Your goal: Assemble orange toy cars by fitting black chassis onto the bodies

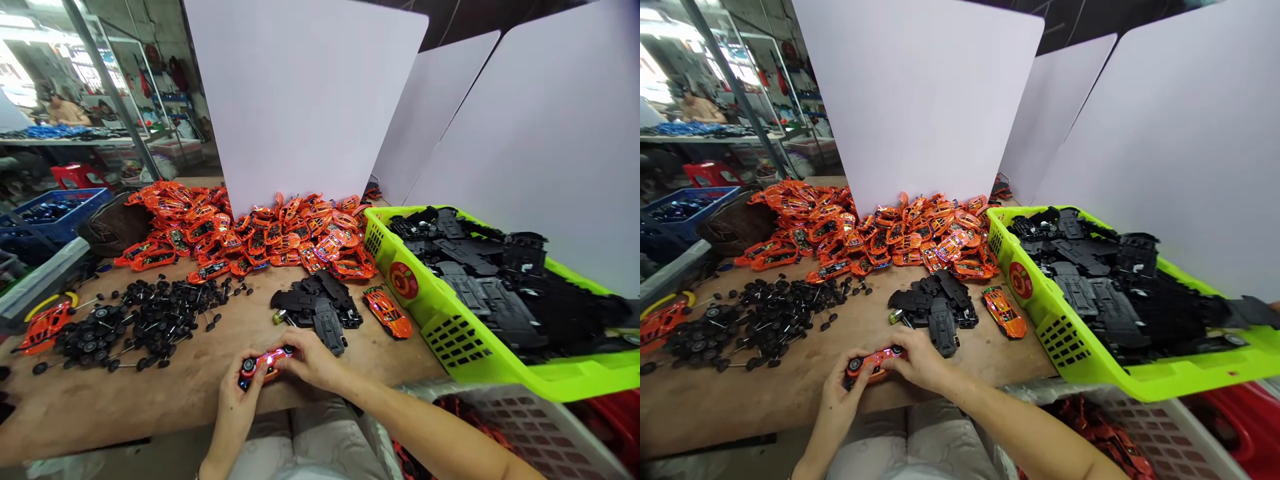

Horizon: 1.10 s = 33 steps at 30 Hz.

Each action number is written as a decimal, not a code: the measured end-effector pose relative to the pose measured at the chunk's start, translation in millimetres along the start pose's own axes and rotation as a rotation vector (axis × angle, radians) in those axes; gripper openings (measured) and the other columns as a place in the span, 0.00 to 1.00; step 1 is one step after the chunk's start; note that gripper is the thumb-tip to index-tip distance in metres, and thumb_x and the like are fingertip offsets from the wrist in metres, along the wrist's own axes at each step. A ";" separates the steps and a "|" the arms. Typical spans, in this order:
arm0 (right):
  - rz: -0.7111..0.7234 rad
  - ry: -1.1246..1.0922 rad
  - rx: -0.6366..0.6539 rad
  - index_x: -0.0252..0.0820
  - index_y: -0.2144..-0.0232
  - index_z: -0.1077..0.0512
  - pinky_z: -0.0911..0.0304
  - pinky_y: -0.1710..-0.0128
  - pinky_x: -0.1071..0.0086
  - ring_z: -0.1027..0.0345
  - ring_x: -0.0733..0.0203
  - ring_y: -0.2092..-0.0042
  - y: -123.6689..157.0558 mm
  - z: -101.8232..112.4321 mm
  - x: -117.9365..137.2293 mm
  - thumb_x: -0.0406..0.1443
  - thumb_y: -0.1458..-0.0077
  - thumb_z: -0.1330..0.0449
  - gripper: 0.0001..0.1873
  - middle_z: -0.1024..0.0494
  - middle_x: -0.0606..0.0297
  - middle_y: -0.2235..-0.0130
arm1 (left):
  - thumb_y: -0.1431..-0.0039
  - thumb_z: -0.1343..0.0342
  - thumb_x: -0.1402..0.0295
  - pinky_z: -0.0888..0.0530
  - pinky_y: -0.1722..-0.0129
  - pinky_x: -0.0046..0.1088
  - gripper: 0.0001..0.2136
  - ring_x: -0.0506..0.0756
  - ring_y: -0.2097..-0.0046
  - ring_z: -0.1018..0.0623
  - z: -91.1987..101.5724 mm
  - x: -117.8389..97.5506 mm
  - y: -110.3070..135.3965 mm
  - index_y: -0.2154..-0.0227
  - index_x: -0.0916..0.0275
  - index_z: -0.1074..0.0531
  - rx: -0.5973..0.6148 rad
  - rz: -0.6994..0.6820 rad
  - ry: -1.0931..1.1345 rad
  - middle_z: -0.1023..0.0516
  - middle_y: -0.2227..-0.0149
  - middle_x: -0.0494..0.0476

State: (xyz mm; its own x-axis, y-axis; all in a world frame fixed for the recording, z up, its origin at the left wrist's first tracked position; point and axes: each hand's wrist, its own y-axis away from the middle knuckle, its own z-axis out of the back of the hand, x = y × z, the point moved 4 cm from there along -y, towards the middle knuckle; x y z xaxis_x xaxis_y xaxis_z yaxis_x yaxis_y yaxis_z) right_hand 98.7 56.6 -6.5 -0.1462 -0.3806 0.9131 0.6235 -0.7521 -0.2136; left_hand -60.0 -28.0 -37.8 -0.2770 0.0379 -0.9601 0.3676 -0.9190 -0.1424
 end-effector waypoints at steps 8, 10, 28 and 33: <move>-0.231 -0.786 -0.268 0.44 0.54 0.30 0.37 0.46 0.56 0.30 0.51 0.49 22.6 -62.5 -7.3 0.52 0.46 0.36 0.25 0.24 0.57 0.52 | 0.50 0.36 0.54 0.21 0.59 0.35 0.22 0.58 0.59 0.19 16.1 -3.3 9.3 0.56 0.59 0.30 -0.102 0.068 0.190 0.20 0.58 0.58; -0.145 -0.608 -0.277 0.46 0.48 0.33 0.43 0.41 0.56 0.37 0.51 0.41 23.3 -51.6 1.2 0.49 0.46 0.35 0.27 0.29 0.55 0.45 | 0.53 0.33 0.56 0.22 0.63 0.35 0.18 0.59 0.63 0.20 29.6 -14.0 5.8 0.62 0.58 0.26 -0.012 -0.012 -0.056 0.19 0.64 0.56; -0.024 0.012 0.123 0.41 0.56 0.25 0.35 0.54 0.64 0.28 0.56 0.56 -3.7 -27.9 8.9 0.38 0.44 0.35 0.13 0.22 0.61 0.58 | 0.42 0.41 0.58 0.23 0.61 0.30 0.11 0.57 0.63 0.19 30.3 -0.5 10.7 0.67 0.60 0.23 0.031 -0.098 -0.160 0.18 0.67 0.55; 0.038 0.073 0.010 0.42 0.63 0.25 0.36 0.58 0.67 0.30 0.58 0.61 -0.5 -32.0 9.1 0.36 0.42 0.37 0.05 0.22 0.63 0.64 | 0.40 0.43 0.59 0.24 0.55 0.34 0.11 0.58 0.57 0.20 28.7 -3.5 8.5 0.62 0.58 0.23 0.055 -0.132 -0.202 0.18 0.60 0.57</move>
State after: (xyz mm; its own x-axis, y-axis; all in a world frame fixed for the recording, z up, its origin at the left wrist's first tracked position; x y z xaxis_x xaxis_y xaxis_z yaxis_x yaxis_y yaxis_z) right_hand 72.4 36.3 -9.1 -0.1776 -0.4471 0.8767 0.6375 -0.7309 -0.2436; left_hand -81.4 -47.3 -28.7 -0.4939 0.0851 -0.8654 0.2692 -0.9313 -0.2452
